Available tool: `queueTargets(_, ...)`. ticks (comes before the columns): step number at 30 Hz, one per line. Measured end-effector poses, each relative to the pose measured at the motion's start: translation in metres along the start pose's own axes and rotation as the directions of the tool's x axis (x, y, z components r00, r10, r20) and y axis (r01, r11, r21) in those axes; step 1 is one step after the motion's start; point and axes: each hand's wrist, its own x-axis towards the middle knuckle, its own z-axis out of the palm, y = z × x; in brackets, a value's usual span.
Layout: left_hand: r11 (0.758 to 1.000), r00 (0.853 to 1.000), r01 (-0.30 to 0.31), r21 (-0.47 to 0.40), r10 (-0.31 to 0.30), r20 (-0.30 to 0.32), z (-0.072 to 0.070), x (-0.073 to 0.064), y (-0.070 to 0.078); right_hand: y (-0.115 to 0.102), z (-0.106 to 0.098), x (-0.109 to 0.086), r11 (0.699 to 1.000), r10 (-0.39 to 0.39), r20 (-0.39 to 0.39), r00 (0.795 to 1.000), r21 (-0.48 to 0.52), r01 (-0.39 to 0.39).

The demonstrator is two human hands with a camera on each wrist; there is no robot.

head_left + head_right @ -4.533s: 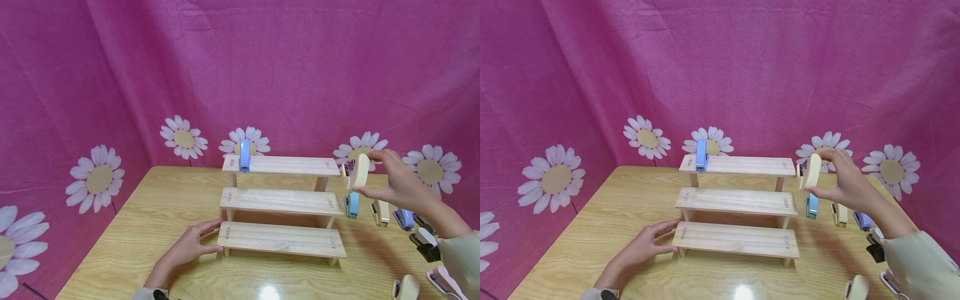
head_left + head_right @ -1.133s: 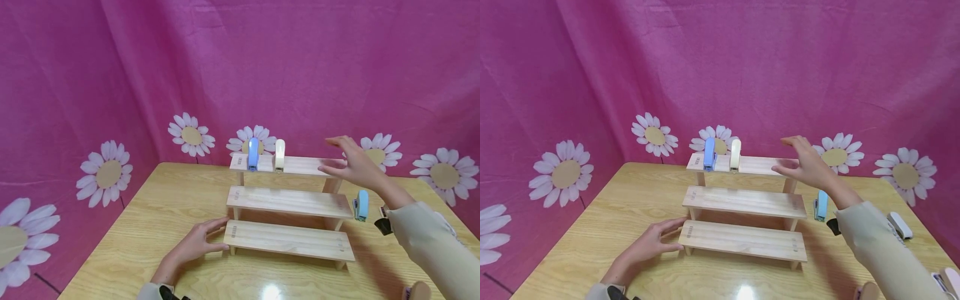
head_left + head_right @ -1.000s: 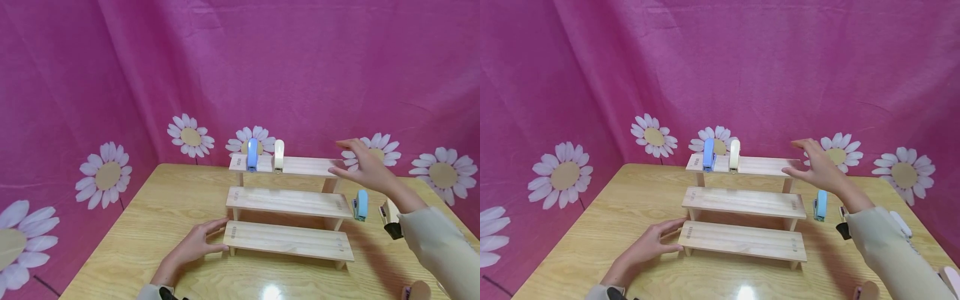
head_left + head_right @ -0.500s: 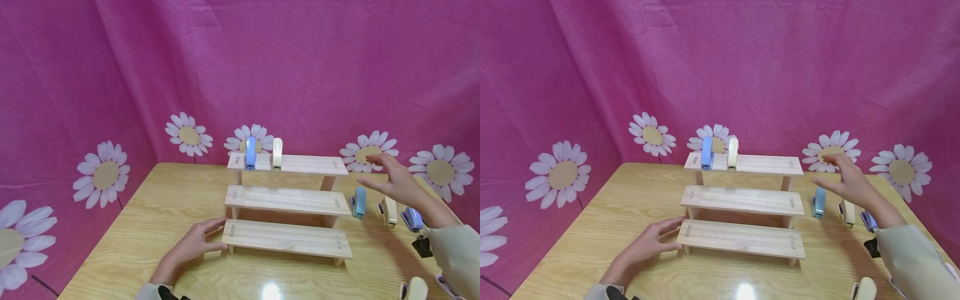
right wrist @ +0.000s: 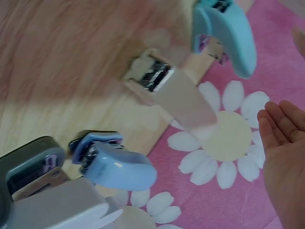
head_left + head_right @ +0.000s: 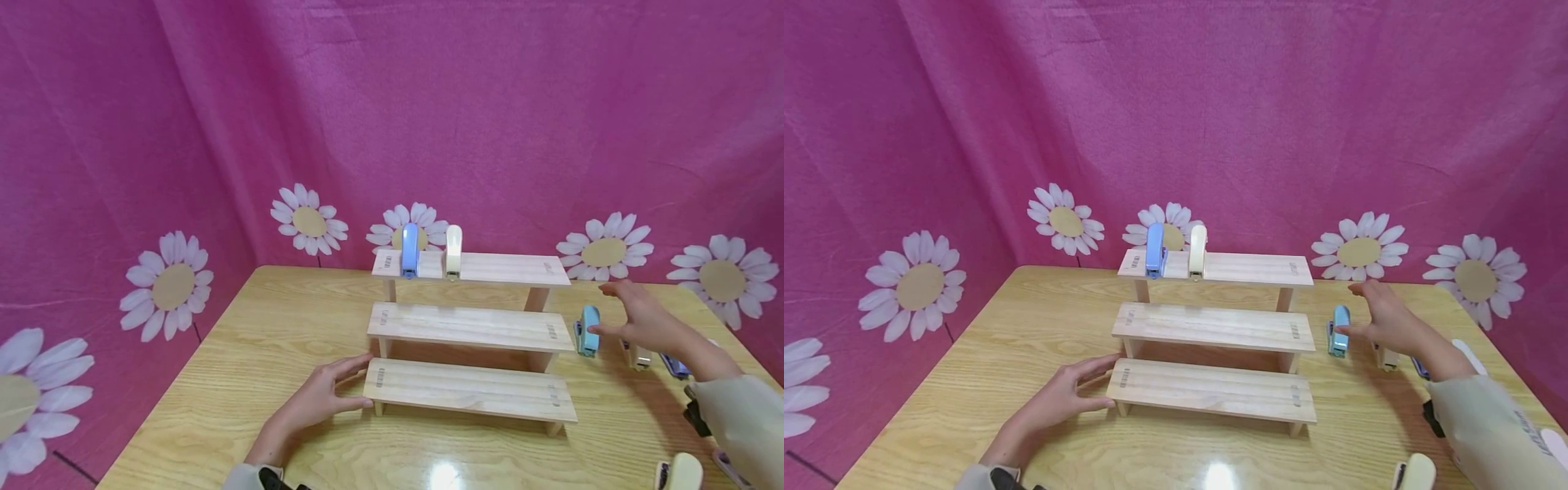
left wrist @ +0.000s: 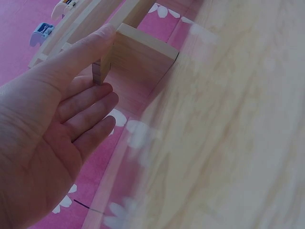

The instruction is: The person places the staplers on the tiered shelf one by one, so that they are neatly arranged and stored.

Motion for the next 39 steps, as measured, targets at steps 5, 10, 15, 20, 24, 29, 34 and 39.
queueTargets(5, 1.0, 1.0, 0.0, -0.005, 0.0, -0.001, 0.001, 0.0, -0.001, 0.006, 0.008, 0.0, 0.999, -0.012, 0.041, 0.999, -0.039, 0.013)
queueTargets(10, 1.0, 1.0, 0.002, -0.008, -0.002, -0.002, 0.001, 0.0, -0.001, 0.008, 0.014, 0.0, 0.998, -0.015, 0.1, 0.995, -0.059, 0.021)
queueTargets(15, 1.0, 1.0, 0.01, -0.009, -0.01, -0.001, 0.0, 0.0, -0.001, 0.008, 0.019, -0.001, 0.995, -0.046, 0.11, 0.993, -0.08, 0.055)
queueTargets(20, 1.0, 1.0, 0.013, -0.008, -0.013, -0.002, 0.0, 0.0, 0.0, 0.007, 0.022, -0.003, 0.995, -0.047, 0.105, 0.993, -0.08, 0.056)
queueTargets(24, 1.0, 1.0, 0.016, -0.002, -0.016, -0.002, 0.0, 0.0, 0.0, 0.007, 0.023, -0.003, 0.993, -0.063, 0.088, 0.994, -0.092, 0.071)
queueTargets(29, 1.0, 1.0, 0.007, -0.006, -0.007, 0.001, 0.0, 0.0, -0.001, 0.008, 0.023, -0.005, 0.995, -0.039, 0.106, 0.994, -0.085, 0.048)
queueTargets(34, 1.0, 1.0, 0.012, -0.01, -0.012, 0.008, 0.001, 0.001, -0.003, 0.012, 0.023, -0.01, 0.996, -0.045, 0.038, 0.998, -0.073, 0.047)
queueTargets(39, 1.0, 1.0, 0.021, -0.014, -0.021, 0.007, 0.001, 0.0, -0.002, 0.016, 0.016, -0.009, 0.994, -0.103, -0.084, 0.991, -0.057, 0.098)
